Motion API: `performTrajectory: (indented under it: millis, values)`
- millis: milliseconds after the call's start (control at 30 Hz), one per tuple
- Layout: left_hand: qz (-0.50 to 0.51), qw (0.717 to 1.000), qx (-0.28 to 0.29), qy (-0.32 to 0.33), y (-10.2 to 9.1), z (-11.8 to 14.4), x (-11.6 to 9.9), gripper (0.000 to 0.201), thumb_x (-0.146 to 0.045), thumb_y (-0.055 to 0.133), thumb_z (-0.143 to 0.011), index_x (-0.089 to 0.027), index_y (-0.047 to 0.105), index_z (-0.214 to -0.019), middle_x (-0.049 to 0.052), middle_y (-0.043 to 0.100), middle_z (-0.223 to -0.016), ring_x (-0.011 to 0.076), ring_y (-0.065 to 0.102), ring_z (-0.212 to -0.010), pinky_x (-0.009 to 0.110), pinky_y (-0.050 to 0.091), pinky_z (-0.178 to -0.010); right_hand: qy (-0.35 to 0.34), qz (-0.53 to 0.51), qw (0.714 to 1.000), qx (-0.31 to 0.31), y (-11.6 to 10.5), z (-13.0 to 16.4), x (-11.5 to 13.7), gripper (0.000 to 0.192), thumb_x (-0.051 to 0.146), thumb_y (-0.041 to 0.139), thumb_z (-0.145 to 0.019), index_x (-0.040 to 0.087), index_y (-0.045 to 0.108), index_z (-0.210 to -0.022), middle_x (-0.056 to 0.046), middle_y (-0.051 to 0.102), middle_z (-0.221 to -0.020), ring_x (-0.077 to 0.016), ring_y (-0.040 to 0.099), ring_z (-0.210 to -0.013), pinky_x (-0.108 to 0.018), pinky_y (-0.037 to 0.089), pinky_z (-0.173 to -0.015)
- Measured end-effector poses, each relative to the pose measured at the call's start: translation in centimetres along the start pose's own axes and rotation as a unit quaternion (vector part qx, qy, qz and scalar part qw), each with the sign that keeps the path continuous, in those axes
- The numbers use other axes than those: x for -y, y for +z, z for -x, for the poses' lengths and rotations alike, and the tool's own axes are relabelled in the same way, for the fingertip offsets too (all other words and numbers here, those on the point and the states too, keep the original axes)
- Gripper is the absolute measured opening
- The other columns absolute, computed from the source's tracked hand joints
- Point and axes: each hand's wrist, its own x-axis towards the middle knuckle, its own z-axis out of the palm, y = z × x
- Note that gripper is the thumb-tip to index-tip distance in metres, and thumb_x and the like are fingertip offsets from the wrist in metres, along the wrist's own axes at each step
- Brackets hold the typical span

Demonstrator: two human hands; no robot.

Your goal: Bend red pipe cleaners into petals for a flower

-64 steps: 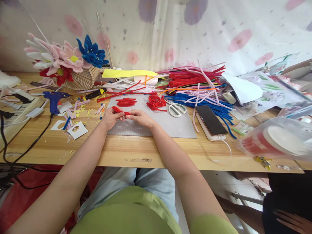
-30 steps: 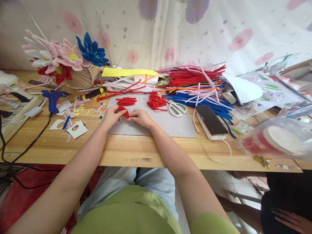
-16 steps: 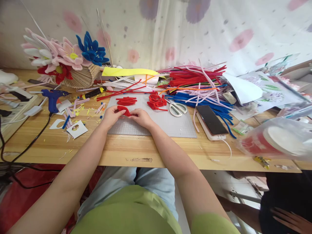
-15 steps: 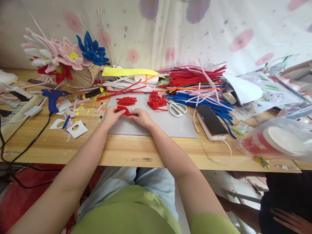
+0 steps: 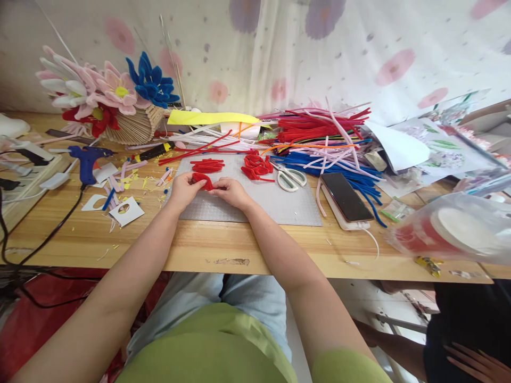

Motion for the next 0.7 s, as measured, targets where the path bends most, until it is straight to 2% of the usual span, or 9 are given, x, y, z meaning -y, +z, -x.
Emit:
performTrajectory:
  millis: [100, 200, 267, 333, 500, 633, 700]
  values:
    - [0.042, 0.999, 0.01, -0.024, 0.0, 0.2, -0.4, 0.022, -0.031, 0.072, -0.058, -0.015, 0.068, -0.073, -0.001, 0.06, -0.059, 0.0104, 0.052, -0.056, 0.023, 0.044, -0.058, 0.001, -0.007, 1.0, -0.001, 0.0, 0.0, 0.0, 0.013, 0.029, 0.067, -0.072, 0.016, 0.069, -0.071, 0.001, 0.055, -0.066, -0.011, 0.048, -0.066, -0.026, 0.039, -0.069]
    - [0.135, 0.987, 0.036, -0.076, -0.1, 0.6, -1.6, 0.033, -0.035, 0.076, -0.054, -0.015, 0.067, -0.078, 0.0, 0.063, -0.065, 0.011, 0.055, -0.058, 0.023, 0.046, -0.055, 0.014, -0.033, 0.999, -0.011, 0.0, 0.2, 0.0, 0.022, 0.038, 0.067, -0.072, 0.016, 0.069, -0.074, 0.0, 0.058, -0.069, -0.0119, 0.05, -0.068, -0.026, 0.039, -0.069]
    - [0.186, 0.975, 0.051, -0.112, -0.2, 0.9, -2.4, 0.039, -0.043, 0.074, -0.056, -0.014, 0.067, -0.081, 0.003, 0.067, -0.073, 0.0115, 0.057, -0.06, 0.021, 0.045, -0.049, 0.021, -0.056, 0.998, -0.014, 0.0, 0.3, 0.1, 0.027, 0.042, 0.067, -0.071, 0.015, 0.069, -0.075, -0.001, 0.059, -0.072, -0.0122, 0.051, -0.07, -0.027, 0.039, -0.069]
    - [0.197, 0.97, 0.057, -0.132, -0.2, 1.1, -2.8, 0.041, -0.048, 0.072, -0.058, -0.013, 0.066, -0.077, 0.005, 0.067, -0.073, 0.0109, 0.057, -0.057, 0.019, 0.042, -0.043, 0.026, -0.071, 0.997, -0.005, 0.1, 0.4, 0.3, 0.029, 0.044, 0.067, -0.071, 0.015, 0.068, -0.074, -0.001, 0.06, -0.072, -0.0124, 0.051, -0.07, -0.027, 0.039, -0.069]
    - [0.149, 0.982, 0.045, -0.105, 0.0, 1.0, -2.4, 0.035, -0.04, 0.078, -0.053, -0.012, 0.064, -0.068, 0.002, 0.064, -0.058, 0.0094, 0.054, -0.048, 0.021, 0.045, -0.045, 0.024, -0.081, 0.996, 0.013, 0.2, 0.3, 0.4, 0.032, 0.046, 0.067, -0.07, 0.014, 0.068, -0.073, 0.0, 0.057, -0.068, -0.0117, 0.049, -0.068, -0.026, 0.039, -0.068]
    - [0.086, 0.994, 0.026, -0.059, 0.0, 0.8, -1.7, 0.03, -0.039, 0.076, -0.057, -0.013, 0.065, -0.067, 0.0, 0.062, -0.055, 0.0103, 0.056, -0.048, 0.024, 0.049, -0.051, 0.019, -0.07, 0.997, 0.011, 0.3, 0.1, 0.2, 0.03, 0.045, 0.068, -0.069, 0.015, 0.069, -0.071, 0.001, 0.055, -0.064, -0.0113, 0.048, -0.067, -0.026, 0.038, -0.068]
    - [0.09, 0.994, 0.027, -0.052, 0.0, 0.8, -1.7, 0.03, -0.039, 0.076, -0.057, -0.013, 0.066, -0.068, 0.0, 0.062, -0.056, 0.0108, 0.057, -0.05, 0.025, 0.05, -0.053, 0.02, -0.062, 0.998, 0.008, 0.3, 0.1, 0.2, 0.029, 0.044, 0.068, -0.069, 0.016, 0.07, -0.072, 0.001, 0.055, -0.064, -0.0113, 0.048, -0.067, -0.026, 0.038, -0.068]
